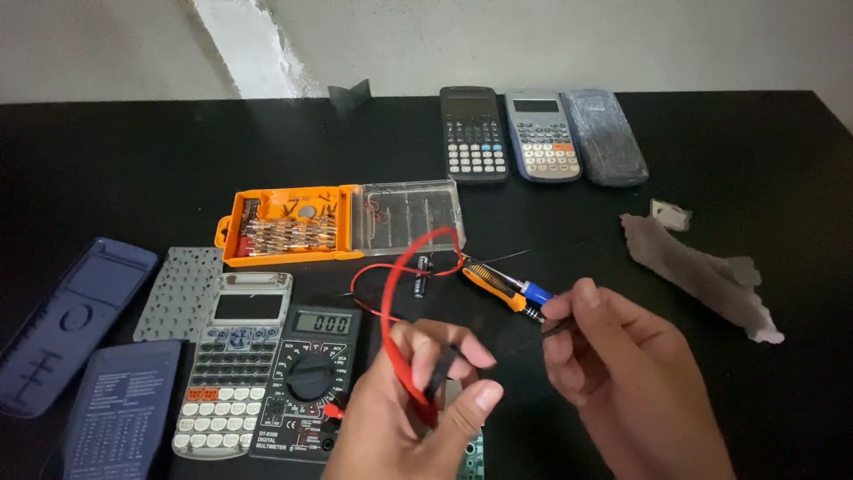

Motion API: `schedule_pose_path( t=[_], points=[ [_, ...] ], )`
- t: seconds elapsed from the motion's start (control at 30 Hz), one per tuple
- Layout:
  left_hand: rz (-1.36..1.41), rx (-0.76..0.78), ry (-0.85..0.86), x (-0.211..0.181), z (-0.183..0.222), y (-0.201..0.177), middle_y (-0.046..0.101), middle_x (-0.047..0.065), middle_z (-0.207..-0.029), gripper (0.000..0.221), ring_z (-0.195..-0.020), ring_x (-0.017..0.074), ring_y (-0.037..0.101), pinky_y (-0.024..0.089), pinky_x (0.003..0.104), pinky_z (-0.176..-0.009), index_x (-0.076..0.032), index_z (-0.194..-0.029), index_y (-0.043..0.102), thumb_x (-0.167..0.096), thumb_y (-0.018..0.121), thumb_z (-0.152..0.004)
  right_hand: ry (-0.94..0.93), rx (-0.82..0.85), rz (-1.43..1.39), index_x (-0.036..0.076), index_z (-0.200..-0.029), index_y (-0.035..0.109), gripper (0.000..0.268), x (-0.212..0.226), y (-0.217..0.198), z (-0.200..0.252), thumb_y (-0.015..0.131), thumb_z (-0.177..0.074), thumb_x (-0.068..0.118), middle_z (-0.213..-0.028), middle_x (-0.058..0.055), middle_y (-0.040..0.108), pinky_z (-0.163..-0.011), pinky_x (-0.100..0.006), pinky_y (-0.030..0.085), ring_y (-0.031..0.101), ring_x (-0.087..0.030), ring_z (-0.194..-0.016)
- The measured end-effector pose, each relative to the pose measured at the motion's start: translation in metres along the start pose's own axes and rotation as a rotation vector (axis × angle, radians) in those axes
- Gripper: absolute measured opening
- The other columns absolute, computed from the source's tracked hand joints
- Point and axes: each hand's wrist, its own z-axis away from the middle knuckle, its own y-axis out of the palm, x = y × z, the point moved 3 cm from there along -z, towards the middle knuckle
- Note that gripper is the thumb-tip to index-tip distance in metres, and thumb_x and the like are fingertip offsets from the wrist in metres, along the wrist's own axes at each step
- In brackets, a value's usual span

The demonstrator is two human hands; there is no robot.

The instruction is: Testing a calculator circuit board using a digital multimeter and probes on a workbench.

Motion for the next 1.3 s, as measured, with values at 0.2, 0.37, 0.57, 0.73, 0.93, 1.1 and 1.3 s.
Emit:
schedule_pose_path(
  t=[0.2,0.37,0.57,0.73,0.93,1.1,1.3],
  points=[
    [-0.203,0.069,0.072,0.000,0.004,0.005,0.092,-0.005,-0.098,0.033,-0.081,0.0075,0.083,0.064,0.025,-0.076,-0.022,-0.078,0.040,-0.040,0.061,-0.095,-0.052,-0.066,0.025,-0.010,-0.103,0.070,0.036,0.005,0.006,0.009,0.051,-0.115,0.018,-0.072,-0.023,0.052,-0.054,-0.040,0.033,0.042,-0.029,-0.059],
    [-0.282,0.094,0.055,-0.003,0.003,0.007,0.094,-0.009,-0.100,0.029,-0.082,0.0059,0.085,0.065,0.025,-0.077,-0.023,-0.081,0.041,-0.042,0.058,-0.096,-0.068,-0.069,0.050,-0.012,-0.100,0.072,0.037,0.001,0.007,0.010,0.054,-0.114,0.017,-0.069,-0.025,0.052,-0.052,-0.039,0.033,0.042,-0.029,-0.057],
    [-0.468,0.129,-0.206,-0.013,0.002,0.005,0.092,-0.024,-0.104,0.024,-0.089,-0.0018,0.086,0.063,0.017,-0.085,-0.030,-0.111,0.065,-0.046,0.055,-0.095,-0.187,-0.018,0.058,-0.018,-0.092,0.073,0.038,-0.005,0.010,0.011,0.057,-0.110,0.013,-0.061,-0.026,0.053,-0.044,-0.038,0.025,0.041,-0.029,-0.048],
    [-0.508,0.133,-0.306,-0.013,0.003,0.003,0.076,-0.012,-0.087,0.020,-0.083,0.0030,0.077,0.055,0.023,-0.078,-0.026,-0.105,0.061,-0.046,0.062,-0.099,-0.223,-0.093,0.195,-0.019,-0.088,0.077,0.038,0.004,0.020,0.024,0.062,-0.106,0.011,-0.057,-0.031,0.057,-0.044,-0.041,0.032,0.044,-0.032,-0.046],
    [-0.540,0.113,-0.317,-0.017,0.005,0.002,0.072,-0.010,-0.077,0.023,-0.071,0.0058,0.072,0.053,0.024,-0.070,-0.030,-0.109,0.065,-0.049,0.061,-0.097,-0.314,-0.167,0.374,-0.014,-0.080,0.082,0.037,0.010,0.021,0.031,0.066,-0.101,0.012,-0.053,-0.027,0.064,-0.048,-0.037,0.044,0.058,-0.031,-0.047],
    [-0.481,0.167,-0.217,-0.020,0.004,0.002,0.091,-0.022,-0.107,0.025,-0.086,0.0015,0.082,0.059,0.021,-0.079,-0.027,-0.108,0.064,-0.047,0.055,-0.095,-0.340,-0.177,0.361,-0.013,-0.086,0.081,0.035,0.011,0.021,0.031,0.064,-0.103,0.012,-0.060,-0.025,0.066,-0.044,-0.035,0.039,0.052,-0.028,-0.047],
    [-0.554,0.149,-0.262,-0.015,0.004,0.000,0.073,-0.009,-0.079,0.030,-0.072,0.0075,0.073,0.053,0.025,-0.069,-0.028,-0.111,0.064,-0.053,0.055,-0.097,-0.332,-0.207,0.432,-0.011,-0.085,0.084,0.032,0.014,0.028,0.039,0.067,-0.100,0.011,-0.062,-0.025,0.071,-0.048,-0.036,0.046,0.057,-0.029,-0.049]
  ],
)
